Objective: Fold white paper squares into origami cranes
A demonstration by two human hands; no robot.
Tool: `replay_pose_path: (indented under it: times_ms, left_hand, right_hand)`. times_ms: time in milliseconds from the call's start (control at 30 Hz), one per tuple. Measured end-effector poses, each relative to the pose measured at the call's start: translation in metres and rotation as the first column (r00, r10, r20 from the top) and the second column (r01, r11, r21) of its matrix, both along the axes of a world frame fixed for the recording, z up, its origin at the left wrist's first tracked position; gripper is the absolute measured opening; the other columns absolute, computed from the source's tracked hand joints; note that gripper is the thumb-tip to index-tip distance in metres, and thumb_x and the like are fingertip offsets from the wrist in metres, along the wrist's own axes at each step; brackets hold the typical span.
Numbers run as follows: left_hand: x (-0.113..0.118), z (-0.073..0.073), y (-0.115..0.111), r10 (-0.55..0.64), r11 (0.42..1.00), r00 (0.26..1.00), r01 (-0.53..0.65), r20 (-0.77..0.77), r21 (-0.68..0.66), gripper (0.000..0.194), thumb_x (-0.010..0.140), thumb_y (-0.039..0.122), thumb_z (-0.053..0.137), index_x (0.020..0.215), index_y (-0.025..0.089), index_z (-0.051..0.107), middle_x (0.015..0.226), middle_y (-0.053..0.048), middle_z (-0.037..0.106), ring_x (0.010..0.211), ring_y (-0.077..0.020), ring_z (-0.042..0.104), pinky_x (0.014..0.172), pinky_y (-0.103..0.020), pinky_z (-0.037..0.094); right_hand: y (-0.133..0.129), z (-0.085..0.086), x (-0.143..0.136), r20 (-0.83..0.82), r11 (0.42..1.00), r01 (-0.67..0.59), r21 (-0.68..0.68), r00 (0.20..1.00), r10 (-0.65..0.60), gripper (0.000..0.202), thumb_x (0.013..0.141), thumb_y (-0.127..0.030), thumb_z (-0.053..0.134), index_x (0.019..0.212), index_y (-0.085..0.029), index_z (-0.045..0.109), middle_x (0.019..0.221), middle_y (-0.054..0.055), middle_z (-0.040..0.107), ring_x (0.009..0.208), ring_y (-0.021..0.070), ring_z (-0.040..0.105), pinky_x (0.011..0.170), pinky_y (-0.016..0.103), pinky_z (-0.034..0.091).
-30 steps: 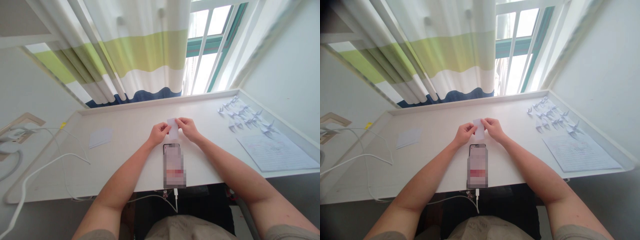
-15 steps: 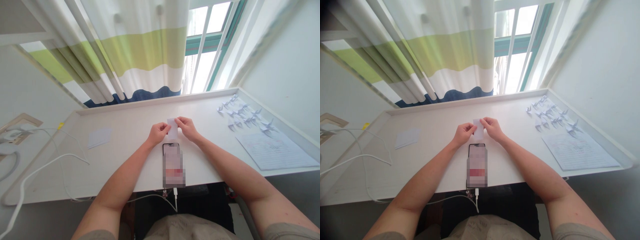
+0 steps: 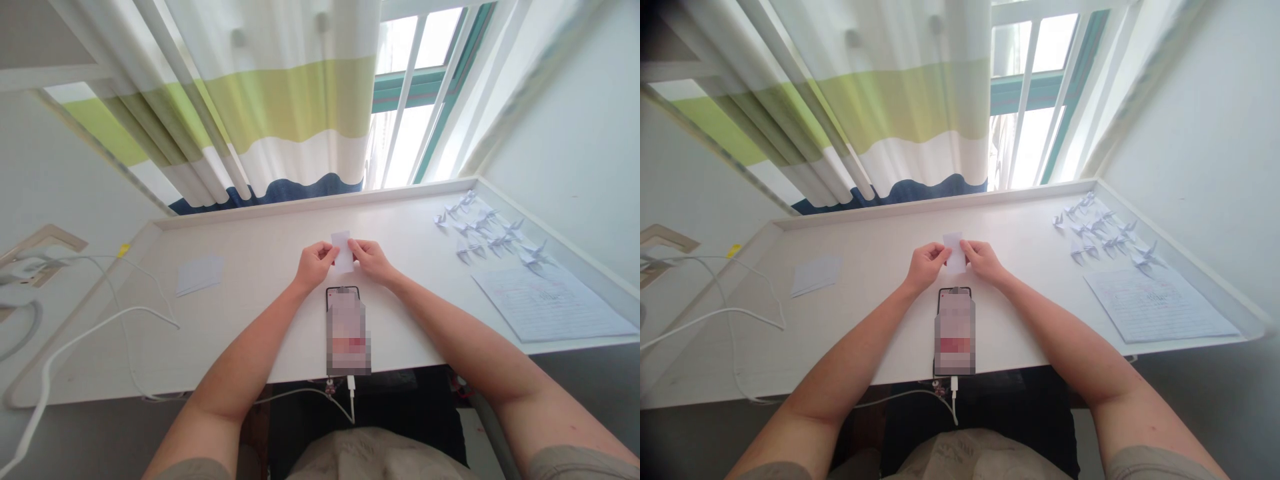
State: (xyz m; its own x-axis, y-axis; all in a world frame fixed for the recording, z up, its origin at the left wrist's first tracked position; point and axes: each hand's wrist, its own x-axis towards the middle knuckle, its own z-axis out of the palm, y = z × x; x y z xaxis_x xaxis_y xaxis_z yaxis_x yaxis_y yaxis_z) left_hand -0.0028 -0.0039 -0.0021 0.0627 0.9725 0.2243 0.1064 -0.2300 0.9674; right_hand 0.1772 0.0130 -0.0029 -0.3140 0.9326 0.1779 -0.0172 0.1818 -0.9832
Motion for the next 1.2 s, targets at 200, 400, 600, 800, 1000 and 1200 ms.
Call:
replay_pose_path:
  times_ms: [200,400,600,800,1000,1200]
  left_hand:
    - [0.0022,0.0007,-0.0001,-0.026,0.999,0.998,0.028,0.065,-0.027,0.044,0.084,0.061,0.08,0.077,0.019,0.069,0.067,-0.001,0.068,0.063,-0.0147,0.062,0.065,-0.029,0.054]
    - [0.0017,-0.0017,-0.0021,-0.102,0.991,0.995,0.102,0.008,-0.087,0.045,0.088,0.061,0.077,0.077,0.017,0.072,0.066,-0.003,0.07,0.063,-0.0161,0.067,0.066,-0.03,0.055]
    - [0.0015,-0.0016,-0.0018,-0.022,0.998,0.999,0.024,0.047,-0.056,0.048,0.085,0.064,0.079,0.078,0.017,0.071,0.067,-0.002,0.07,0.06,-0.017,0.069,0.063,-0.032,0.058]
    - [0.002,0.0004,-0.0036,-0.009,0.997,0.999,0.012,0.036,-0.073,0.049,0.088,0.063,0.077,0.073,0.018,0.067,0.063,-0.001,0.064,0.061,-0.0178,0.071,0.062,-0.029,0.055]
    - [0.0049,-0.0017,-0.0021,0.017,0.999,0.997,-0.013,0.079,-0.046,0.049,0.09,0.065,0.073,0.074,0.019,0.066,0.064,0.0,0.063,0.059,-0.0132,0.059,0.059,-0.028,0.048]
    - [0.0048,0.0017,-0.0037,0.125,0.992,0.992,-0.125,0.033,0.022,0.05,0.092,0.063,0.071,0.069,0.019,0.067,0.062,0.0,0.064,0.058,-0.0136,0.056,0.058,-0.028,0.045]
  right_hand:
    - [-0.0004,0.0002,-0.0008,0.072,0.991,0.065,0.117,0.995,-0.074,0.072,0.09,-0.09,0.053,0.071,-0.021,0.065,0.067,0.004,0.067,0.064,0.0189,0.057,0.063,0.033,0.047]
    - [0.0024,-0.0036,0.001,0.065,0.977,0.166,0.132,0.982,-0.176,0.074,0.088,-0.093,0.05,0.067,-0.023,0.058,0.063,0.003,0.061,0.061,0.0182,0.055,0.062,0.033,0.045]
    - [0.0001,-0.0024,0.0009,0.139,0.99,0.121,0.071,0.982,-0.13,0.075,0.087,-0.094,0.049,0.064,-0.023,0.056,0.055,0.002,0.059,0.054,0.0166,0.053,0.057,0.032,0.043]
    - [-0.0006,0.0001,0.0001,0.209,0.988,0.101,0.113,0.97,-0.123,0.076,0.086,-0.095,0.048,0.06,-0.024,0.05,0.055,0.0,0.055,0.054,0.0151,0.048,0.056,0.032,0.037]
    - [-0.0043,0.0021,-0.004,0.172,0.99,0.068,0.12,0.981,-0.089,0.074,0.088,-0.093,0.049,0.063,-0.024,0.052,0.059,0.0,0.055,0.057,0.0155,0.048,0.058,0.032,0.037]
    - [-0.0065,0.0016,-0.0068,0.285,0.998,-0.018,0.068,0.959,-0.002,0.077,0.089,-0.096,0.038,0.062,-0.024,0.051,0.057,0.0,0.053,0.054,0.0157,0.046,0.057,0.032,0.037]
